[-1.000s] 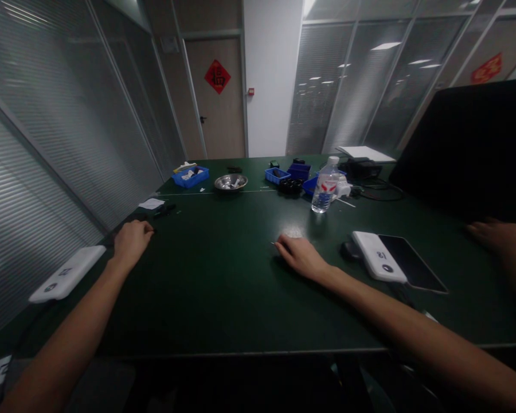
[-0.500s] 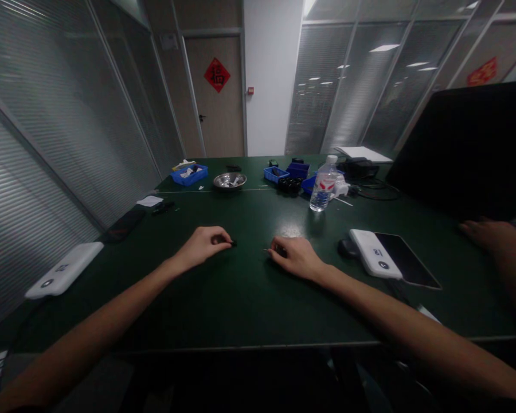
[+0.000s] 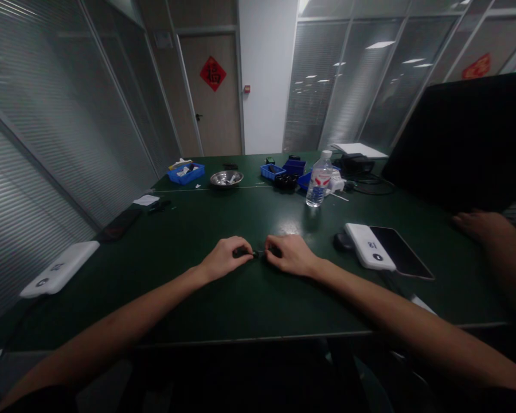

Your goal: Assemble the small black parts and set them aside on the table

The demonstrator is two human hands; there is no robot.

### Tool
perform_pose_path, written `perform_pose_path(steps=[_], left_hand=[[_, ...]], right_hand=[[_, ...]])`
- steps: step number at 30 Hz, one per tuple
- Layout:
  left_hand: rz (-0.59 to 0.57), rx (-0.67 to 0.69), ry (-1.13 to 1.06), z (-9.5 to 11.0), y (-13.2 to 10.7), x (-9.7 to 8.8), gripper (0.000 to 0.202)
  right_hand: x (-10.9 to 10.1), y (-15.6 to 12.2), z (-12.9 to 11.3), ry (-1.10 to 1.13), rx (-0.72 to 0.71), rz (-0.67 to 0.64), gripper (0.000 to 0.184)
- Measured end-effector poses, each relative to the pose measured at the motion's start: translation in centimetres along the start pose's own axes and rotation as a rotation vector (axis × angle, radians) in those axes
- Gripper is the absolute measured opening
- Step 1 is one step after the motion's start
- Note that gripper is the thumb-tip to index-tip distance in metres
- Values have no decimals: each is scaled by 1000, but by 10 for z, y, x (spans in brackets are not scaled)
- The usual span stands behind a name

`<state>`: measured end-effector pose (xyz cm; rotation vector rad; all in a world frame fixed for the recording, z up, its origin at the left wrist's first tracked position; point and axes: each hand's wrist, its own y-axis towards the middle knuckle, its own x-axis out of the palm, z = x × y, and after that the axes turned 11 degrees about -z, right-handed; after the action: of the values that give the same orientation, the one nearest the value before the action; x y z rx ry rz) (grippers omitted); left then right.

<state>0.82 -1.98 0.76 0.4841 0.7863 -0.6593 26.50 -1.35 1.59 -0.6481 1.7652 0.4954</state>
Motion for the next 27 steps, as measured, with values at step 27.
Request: perform_pose_path(steps=[27], left_hand=[[-38,15,-1,-6,-2,-1,24]], right_hand=[[6,-1,4,83,-157,34,16]])
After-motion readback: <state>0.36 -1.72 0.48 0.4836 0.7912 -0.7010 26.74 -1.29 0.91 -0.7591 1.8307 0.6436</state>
